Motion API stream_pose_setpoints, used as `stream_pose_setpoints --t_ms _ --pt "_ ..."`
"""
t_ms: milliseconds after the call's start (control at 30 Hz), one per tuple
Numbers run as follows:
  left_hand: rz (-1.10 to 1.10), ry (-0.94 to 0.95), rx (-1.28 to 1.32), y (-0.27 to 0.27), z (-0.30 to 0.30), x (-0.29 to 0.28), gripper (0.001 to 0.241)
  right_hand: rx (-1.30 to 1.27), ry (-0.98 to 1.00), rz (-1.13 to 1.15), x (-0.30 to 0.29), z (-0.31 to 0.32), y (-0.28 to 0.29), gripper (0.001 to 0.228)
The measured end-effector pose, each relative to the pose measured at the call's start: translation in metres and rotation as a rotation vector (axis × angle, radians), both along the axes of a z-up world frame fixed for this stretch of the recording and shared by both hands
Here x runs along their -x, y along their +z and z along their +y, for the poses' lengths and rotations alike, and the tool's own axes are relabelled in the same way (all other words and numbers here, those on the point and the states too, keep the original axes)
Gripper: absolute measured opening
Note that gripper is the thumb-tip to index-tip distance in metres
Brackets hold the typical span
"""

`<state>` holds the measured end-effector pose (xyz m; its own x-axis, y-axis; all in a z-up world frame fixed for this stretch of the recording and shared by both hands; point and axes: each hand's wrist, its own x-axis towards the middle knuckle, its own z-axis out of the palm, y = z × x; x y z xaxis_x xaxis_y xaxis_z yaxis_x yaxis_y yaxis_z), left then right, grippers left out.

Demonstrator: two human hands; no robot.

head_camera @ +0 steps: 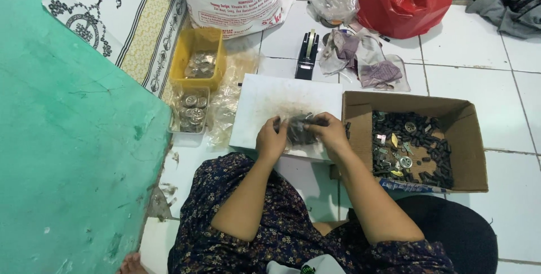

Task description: The person sorts small metal components by hand and using a pen, placing them into a cardboard box and writing notes on a notepad.

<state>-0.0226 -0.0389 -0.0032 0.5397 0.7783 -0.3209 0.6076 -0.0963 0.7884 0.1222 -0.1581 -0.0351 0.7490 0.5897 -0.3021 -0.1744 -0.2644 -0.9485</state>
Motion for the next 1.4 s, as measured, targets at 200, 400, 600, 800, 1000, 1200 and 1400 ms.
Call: stream_pose_setpoints --t_ms 200,400,600,800,1000,1200,1400 --pt "-0.139 -0.122 0.13 -0.028 0.011 0.001 0.074 -0.282 -0.04 0.378 0.012 -0.01 0.061 0.051" --pt "-0.563 -0.038 0.706 -0.024 0.003 -0.008 0.055 -0.308 0.004 0.337 0.007 -0.015 0.063 0.054" --pt "-0.424 -0.039 0.376 -0.018 0.003 -0.004 0.047 -0.218 -0.068 0.198 0.011 -0.011 0.05 0.056" --pt "-0.234 0.088 -0.393 0.011 0.005 0.001 0.039 0.148 -0.127 -0.558 0.01 -0.015 0.026 0.046" --pt "-0.038 -0.054 -0.378 0.005 0.004 0.001 0.057 0.145 0.268 -1.384 0.053 -0.015 0.013 0.048" --pt "0.175 -0.094 -0.276 0.017 0.008 0.002 0.063 0.13 0.31 -1.343 0.053 -0.014 0.008 0.048" --pt "0.041 -0.276 -0.309 -0.023 0.013 -0.006 0.042 -0.002 0.225 -0.912 0.033 -0.013 0.013 0.043"
